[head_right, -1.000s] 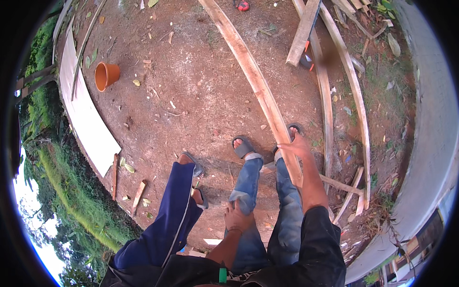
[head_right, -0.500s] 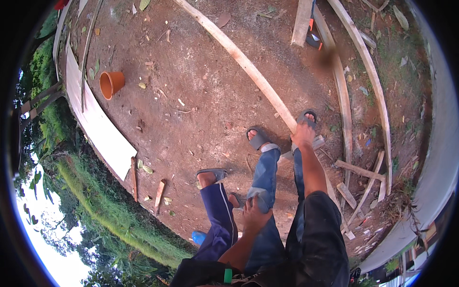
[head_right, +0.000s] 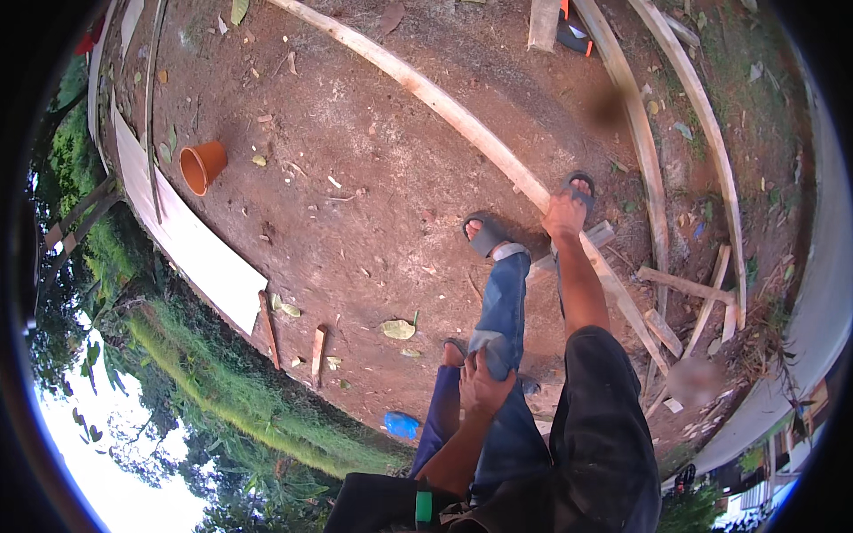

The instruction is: The person arranges wooden planks on the ground to form a rectangular frame. They use a hand saw to cut a plank and a hammer to drive nails into the joints, securing the frame together.

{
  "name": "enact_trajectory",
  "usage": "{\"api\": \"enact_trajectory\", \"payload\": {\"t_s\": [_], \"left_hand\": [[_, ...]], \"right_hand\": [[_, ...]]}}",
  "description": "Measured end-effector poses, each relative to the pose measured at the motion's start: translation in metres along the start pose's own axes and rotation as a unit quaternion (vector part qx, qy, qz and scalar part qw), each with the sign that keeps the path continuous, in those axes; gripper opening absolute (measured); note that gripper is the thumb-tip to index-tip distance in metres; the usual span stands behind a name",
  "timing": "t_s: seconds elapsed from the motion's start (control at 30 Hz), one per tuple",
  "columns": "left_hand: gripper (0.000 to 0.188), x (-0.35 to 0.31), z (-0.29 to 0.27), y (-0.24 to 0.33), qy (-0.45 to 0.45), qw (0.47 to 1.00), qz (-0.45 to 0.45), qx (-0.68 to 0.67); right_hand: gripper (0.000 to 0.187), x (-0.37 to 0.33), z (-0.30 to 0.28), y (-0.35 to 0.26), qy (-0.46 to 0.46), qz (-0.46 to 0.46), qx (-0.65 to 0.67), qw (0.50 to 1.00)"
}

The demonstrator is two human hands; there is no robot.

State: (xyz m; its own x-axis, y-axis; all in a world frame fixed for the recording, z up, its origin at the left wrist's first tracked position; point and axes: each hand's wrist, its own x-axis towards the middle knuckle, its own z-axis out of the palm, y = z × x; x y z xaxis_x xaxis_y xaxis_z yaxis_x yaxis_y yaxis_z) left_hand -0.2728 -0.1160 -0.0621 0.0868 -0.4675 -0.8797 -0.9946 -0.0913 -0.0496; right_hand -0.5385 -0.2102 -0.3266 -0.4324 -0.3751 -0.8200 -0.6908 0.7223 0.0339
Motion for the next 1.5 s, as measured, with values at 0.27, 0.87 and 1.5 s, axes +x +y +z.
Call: {"api": "enact_trajectory", "payload": {"t_s": [0.27, 0.87, 1.5], "left_hand": [[0.091, 0.006, 0.003, 0.003, -0.005, 0.997, 0.040, 0.063], [0.084, 0.011, -0.001, 0.005, 0.008, 0.993, 0.107, 0.039], [0.083, 0.015, 0.016, -0.025, 0.027, 0.991, 0.126, 0.023]], "right_hand": [[0.055, 0.042, 0.026, 0.021, 0.108, 0.008, -0.051, 0.993], [0.022, 0.039, 0.053, 0.012, 0.234, 0.041, 0.113, 0.965], [0.030, 0.028, 0.055, 0.017, 0.222, 0.047, 0.117, 0.967]]}}
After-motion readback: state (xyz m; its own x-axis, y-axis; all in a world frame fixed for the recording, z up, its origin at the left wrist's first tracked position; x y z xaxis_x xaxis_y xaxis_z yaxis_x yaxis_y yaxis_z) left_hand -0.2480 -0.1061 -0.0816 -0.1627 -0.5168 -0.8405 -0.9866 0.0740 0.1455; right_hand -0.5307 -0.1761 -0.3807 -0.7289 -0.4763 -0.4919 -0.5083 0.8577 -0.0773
